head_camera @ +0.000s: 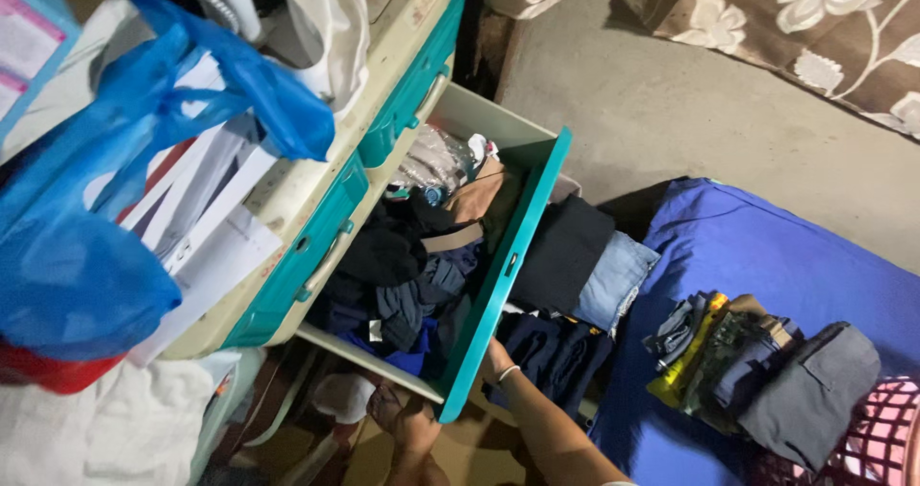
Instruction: The person folds several pieces of clothing on a blue surface, then places them into a pink laundry basket. They also open a drawer and place folded clothes inside.
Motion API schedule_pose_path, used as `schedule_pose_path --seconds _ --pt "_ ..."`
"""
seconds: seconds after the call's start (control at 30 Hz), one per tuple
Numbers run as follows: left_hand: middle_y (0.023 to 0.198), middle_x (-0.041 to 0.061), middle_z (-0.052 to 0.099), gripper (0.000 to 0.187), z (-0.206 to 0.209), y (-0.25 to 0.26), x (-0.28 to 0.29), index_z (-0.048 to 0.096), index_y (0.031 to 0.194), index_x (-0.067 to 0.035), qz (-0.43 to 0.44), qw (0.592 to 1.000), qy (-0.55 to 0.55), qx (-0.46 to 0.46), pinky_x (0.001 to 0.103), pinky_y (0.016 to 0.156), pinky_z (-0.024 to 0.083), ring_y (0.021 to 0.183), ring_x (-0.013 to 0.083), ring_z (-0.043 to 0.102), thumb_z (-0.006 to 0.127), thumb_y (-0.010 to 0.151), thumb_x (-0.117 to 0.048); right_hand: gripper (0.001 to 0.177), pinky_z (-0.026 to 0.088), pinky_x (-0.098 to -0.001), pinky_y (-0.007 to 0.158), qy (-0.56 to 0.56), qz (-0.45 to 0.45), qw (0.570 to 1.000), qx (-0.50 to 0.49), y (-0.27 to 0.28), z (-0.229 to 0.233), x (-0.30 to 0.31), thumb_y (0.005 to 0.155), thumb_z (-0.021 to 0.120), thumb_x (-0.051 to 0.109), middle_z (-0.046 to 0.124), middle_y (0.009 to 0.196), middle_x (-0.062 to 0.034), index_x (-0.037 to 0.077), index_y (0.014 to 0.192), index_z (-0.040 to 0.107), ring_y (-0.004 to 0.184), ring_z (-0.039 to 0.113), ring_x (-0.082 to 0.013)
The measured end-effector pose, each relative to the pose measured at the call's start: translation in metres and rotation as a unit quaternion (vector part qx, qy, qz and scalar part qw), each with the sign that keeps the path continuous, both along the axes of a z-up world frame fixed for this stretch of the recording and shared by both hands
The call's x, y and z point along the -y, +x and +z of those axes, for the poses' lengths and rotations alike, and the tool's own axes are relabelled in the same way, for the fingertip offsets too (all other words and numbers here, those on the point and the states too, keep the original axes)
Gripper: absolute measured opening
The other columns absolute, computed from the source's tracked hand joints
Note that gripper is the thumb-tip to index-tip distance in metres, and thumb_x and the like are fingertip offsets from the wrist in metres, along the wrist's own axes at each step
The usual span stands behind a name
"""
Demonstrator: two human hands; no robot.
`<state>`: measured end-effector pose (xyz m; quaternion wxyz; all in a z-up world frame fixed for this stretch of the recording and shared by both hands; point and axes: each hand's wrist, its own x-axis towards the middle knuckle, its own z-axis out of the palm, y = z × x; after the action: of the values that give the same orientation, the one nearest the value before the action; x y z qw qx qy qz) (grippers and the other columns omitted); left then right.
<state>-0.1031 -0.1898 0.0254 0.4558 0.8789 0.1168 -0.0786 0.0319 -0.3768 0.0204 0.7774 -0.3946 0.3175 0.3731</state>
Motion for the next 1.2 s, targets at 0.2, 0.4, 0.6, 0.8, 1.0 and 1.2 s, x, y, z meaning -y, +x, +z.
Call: schedule_pose_path --seconds 0.2,0.4,0.6,0.8,1.0,1.2 --pt "0.119 0.023 0.070 0.063 0.004 -0.004 -0.009 0.062 0.127 -0.004 -0.009 0.994 0.000 0.106 0.045 0.086 0.056 0.103 0.0408 0.069 0.083 0.076 -0.033 0.047 0.050 -0.0459 0.097 -0.055 -0.115 0.991 0.040 0.017 0.005 0.013 0.098 0.052 0.046 0.066 0.121 -0.0133 0.007 0.121 0.065 0.110 0.061 -0.0296" --pt "0.121 0.013 0.068 0.046 0.015 -0.009 -0.066 0.048 0.142 -0.011 0.176 0.976 -0.056 -0.117 0.041 0.086 0.059 0.099 0.0246 0.073 0.057 0.101 -0.030 0.023 0.047 -0.0325 0.101 -0.528 -0.255 0.670 0.456 0.072 0.063 0.029 0.101 0.063 0.011 0.063 0.119 -0.0106 -0.002 0.120 0.060 0.111 0.060 -0.0181" --pt "0.120 0.015 0.065 0.047 0.051 0.018 -0.102 0.047 0.142 -0.007 0.342 0.936 -0.081 0.033 0.045 0.097 0.052 0.100 0.0291 0.069 0.056 0.104 -0.031 0.041 0.053 -0.0412 0.097 -0.506 0.056 0.626 0.591 0.117 0.137 -0.100 0.082 0.080 0.018 0.069 0.123 -0.0132 0.009 0.122 0.072 0.111 0.065 -0.0322" --pt "0.151 0.029 0.032 0.059 0.093 0.073 -0.079 0.043 0.142 -0.001 0.275 0.920 0.059 0.272 0.052 0.106 0.045 0.132 0.0430 0.045 0.069 0.095 -0.027 0.127 0.021 -0.0721 0.111 -0.552 0.353 0.356 0.666 0.134 0.147 -0.176 0.043 0.089 0.054 0.064 0.131 -0.0208 0.009 0.151 0.040 0.130 0.048 -0.0460" --pt "0.165 0.031 0.017 0.056 0.105 0.078 -0.071 0.048 0.142 -0.003 0.207 0.950 0.071 0.224 0.056 0.116 0.036 0.148 0.0519 0.028 0.070 0.092 -0.018 0.075 0.029 -0.0622 0.117 -0.591 0.521 0.330 0.520 0.115 0.094 -0.128 0.078 0.074 0.028 0.073 0.113 -0.0075 0.019 0.149 0.053 0.119 0.060 -0.0288" --pt "0.165 0.025 0.017 0.080 0.123 0.088 -0.071 0.043 0.150 -0.010 0.172 0.948 0.254 0.088 0.068 0.118 0.017 0.150 0.0485 0.018 0.080 0.080 -0.027 0.051 0.043 -0.0527 0.102 -0.478 0.502 0.504 0.516 0.102 0.090 -0.045 0.073 0.078 0.026 0.074 0.105 -0.0148 0.016 0.123 0.072 0.103 0.067 -0.0340"
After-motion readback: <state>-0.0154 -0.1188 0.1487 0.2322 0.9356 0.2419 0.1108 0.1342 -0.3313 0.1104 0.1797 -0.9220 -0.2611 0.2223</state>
